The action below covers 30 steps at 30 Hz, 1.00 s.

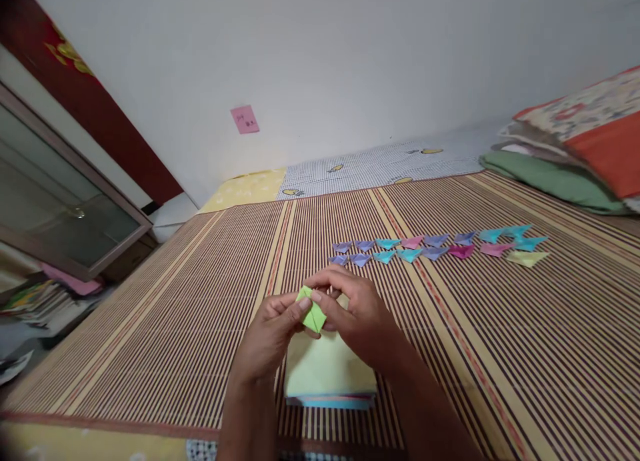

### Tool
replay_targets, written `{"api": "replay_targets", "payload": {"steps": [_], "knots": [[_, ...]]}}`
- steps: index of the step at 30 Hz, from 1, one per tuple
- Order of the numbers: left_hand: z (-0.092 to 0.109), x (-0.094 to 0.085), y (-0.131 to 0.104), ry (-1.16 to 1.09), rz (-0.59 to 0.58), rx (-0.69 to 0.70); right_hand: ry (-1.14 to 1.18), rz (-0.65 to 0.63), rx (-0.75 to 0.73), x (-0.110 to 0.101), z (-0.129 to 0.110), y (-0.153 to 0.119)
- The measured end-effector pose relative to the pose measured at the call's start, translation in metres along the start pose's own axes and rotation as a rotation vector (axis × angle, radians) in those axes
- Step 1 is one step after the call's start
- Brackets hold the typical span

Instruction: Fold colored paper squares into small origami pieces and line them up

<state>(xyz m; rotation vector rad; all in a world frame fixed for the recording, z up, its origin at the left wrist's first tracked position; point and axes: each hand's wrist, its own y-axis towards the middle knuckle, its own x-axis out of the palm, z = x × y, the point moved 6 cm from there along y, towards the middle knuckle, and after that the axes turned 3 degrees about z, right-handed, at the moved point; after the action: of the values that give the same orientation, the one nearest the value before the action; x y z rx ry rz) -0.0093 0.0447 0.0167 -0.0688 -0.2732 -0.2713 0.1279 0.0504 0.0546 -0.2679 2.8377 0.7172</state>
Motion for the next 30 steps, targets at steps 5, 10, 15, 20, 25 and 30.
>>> {"api": "replay_targets", "payload": {"steps": [5, 10, 15, 20, 25, 30], "knots": [[0.003, -0.017, 0.002, -0.226, 0.249, -0.003, -0.19, 0.038, -0.225, 0.003, -0.014, -0.003], [0.004, -0.014, 0.001, -0.367, 0.256, -0.016, -0.252, 0.014, -0.31, 0.016, -0.016, -0.005], [0.001, -0.007, 0.001, -0.437, 0.252, -0.041, -0.334, 0.074, -0.424, 0.017, -0.024, -0.007], [0.0, -0.01, 0.001, -0.417, 0.282, -0.062, -0.481, 0.052, -0.497, 0.022, -0.028, -0.006], [0.004, -0.009, 0.001, -0.314, 0.259, 0.012, -0.475, -0.015, -0.508, 0.026, -0.027, -0.006], [0.009, -0.005, -0.002, -0.082, 0.233, 0.089, -0.368, -0.007, -0.353, 0.02, -0.019, -0.004]]}}
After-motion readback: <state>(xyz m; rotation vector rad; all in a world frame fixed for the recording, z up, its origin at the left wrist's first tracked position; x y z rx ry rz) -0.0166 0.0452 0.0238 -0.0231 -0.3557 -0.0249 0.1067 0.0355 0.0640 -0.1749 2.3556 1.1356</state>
